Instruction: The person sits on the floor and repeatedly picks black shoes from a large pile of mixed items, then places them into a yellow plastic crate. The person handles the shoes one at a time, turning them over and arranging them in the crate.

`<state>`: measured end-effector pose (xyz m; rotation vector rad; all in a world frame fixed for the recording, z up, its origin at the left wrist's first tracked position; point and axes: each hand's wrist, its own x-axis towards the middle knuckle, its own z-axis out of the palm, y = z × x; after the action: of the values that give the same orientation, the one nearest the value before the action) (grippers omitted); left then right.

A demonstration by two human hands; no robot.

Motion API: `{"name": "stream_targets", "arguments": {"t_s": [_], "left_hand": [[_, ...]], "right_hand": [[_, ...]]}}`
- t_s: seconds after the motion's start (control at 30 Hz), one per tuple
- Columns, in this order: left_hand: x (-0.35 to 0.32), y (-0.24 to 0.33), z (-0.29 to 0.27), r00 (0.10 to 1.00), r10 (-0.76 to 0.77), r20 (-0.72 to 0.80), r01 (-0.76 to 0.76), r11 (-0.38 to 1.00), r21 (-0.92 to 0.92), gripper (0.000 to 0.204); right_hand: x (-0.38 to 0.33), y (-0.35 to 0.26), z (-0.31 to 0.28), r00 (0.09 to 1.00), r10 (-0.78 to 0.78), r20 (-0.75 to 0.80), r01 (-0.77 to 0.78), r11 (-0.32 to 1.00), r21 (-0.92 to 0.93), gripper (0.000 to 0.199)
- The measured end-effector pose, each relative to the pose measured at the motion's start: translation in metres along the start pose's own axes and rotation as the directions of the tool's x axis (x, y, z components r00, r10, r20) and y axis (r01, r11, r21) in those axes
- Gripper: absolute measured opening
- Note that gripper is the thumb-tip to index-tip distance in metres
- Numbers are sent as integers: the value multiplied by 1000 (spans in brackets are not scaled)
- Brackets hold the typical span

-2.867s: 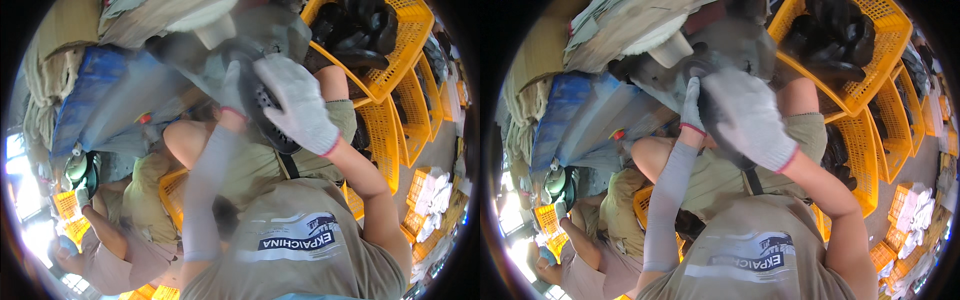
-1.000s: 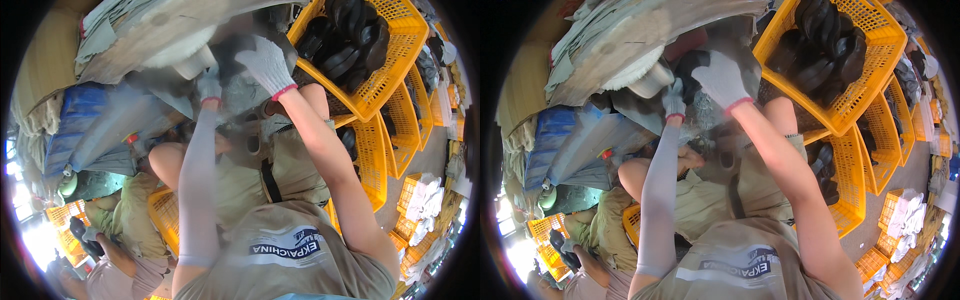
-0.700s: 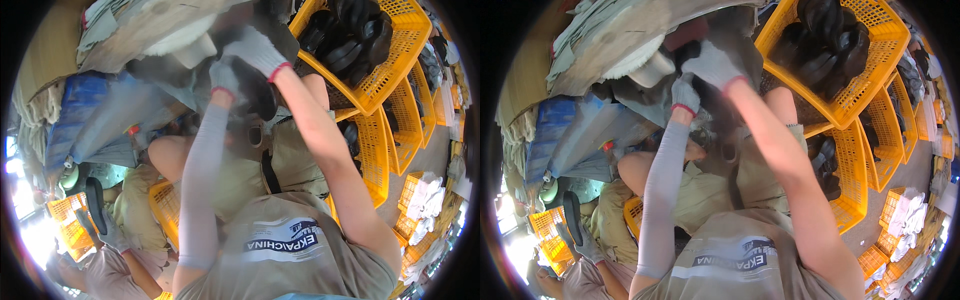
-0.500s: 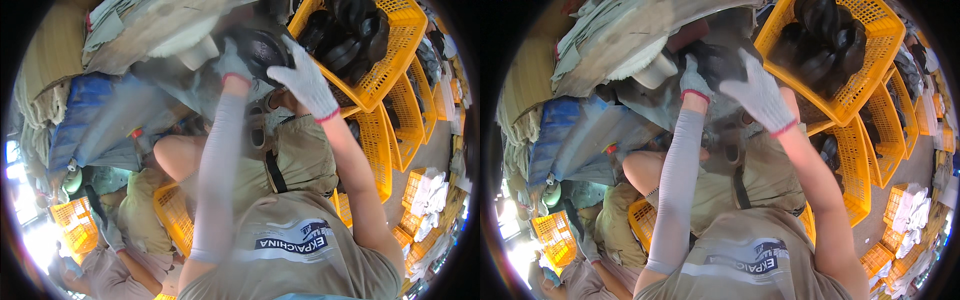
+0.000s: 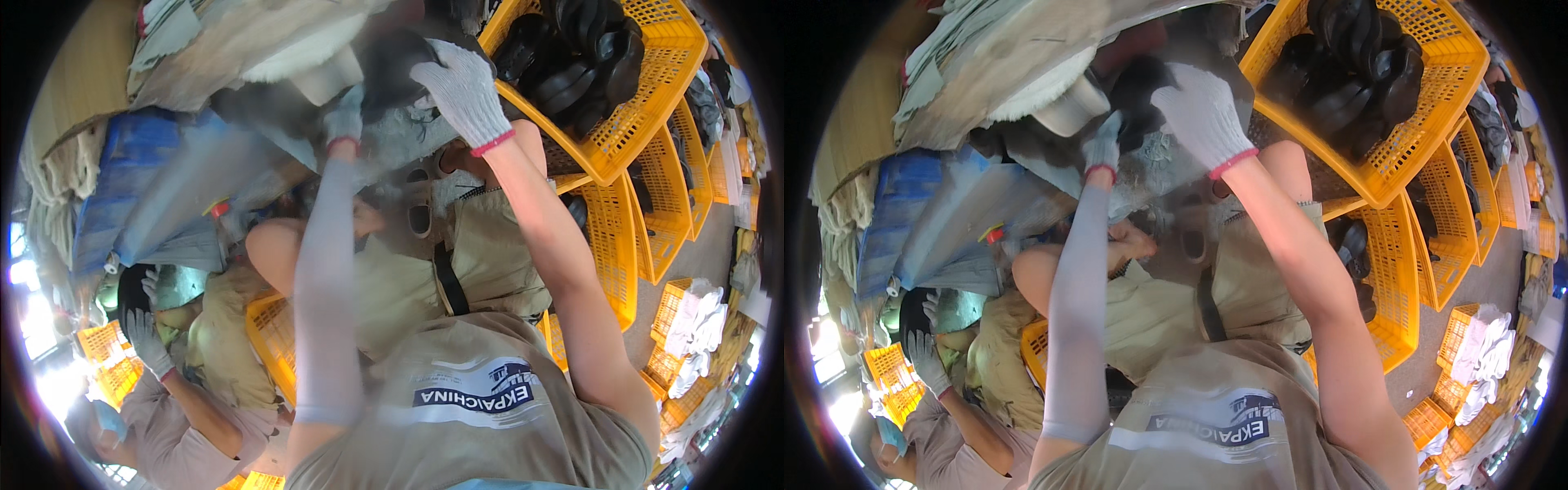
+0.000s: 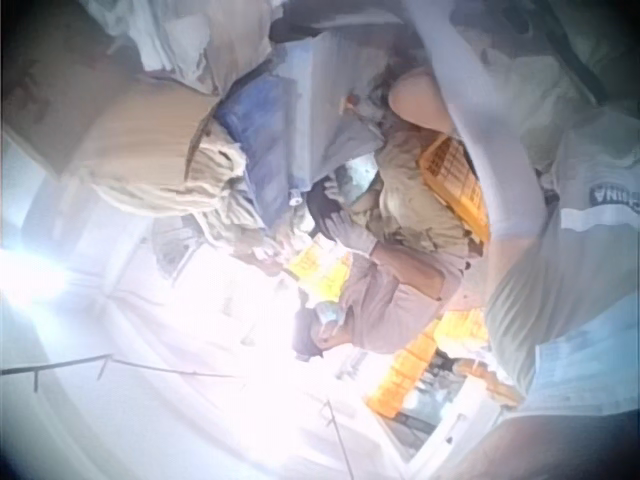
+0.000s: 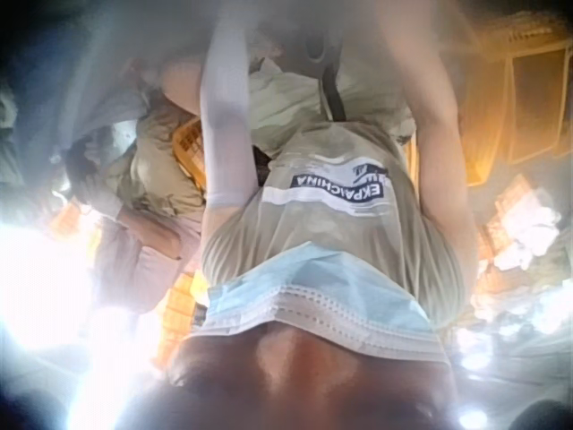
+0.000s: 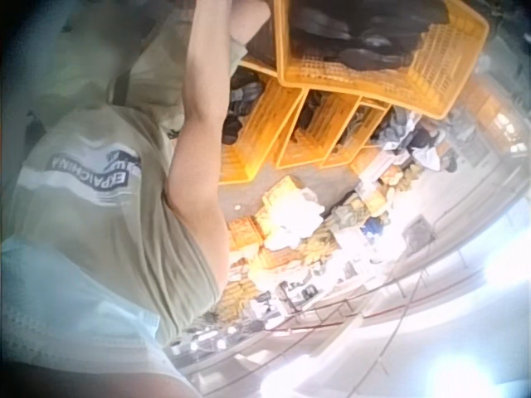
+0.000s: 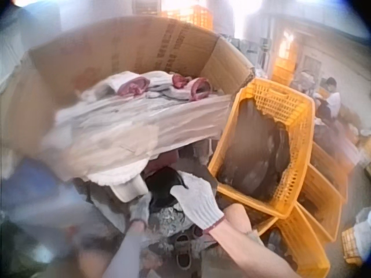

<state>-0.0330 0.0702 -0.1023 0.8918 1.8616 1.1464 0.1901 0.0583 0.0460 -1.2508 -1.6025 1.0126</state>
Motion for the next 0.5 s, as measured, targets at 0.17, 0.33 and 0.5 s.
{"name": "stream_targets", "arguments": {"t_s": [0.17, 0.33, 0.5], "left_hand": [[-35, 4, -28, 949, 314, 37, -293, 829, 476, 52], [-69, 29, -7, 988, 31, 148, -30, 1000, -4, 42], [-68, 49, 18, 979, -61, 196, 178, 732, -658, 58]], "right_hand": [[34, 2, 22, 997, -23, 80, 45, 959, -279, 35], [33, 41, 55, 978, -207, -10, 203, 969, -143, 49], [9, 27, 35, 960, -242, 143, 276, 905, -324, 65]]}}
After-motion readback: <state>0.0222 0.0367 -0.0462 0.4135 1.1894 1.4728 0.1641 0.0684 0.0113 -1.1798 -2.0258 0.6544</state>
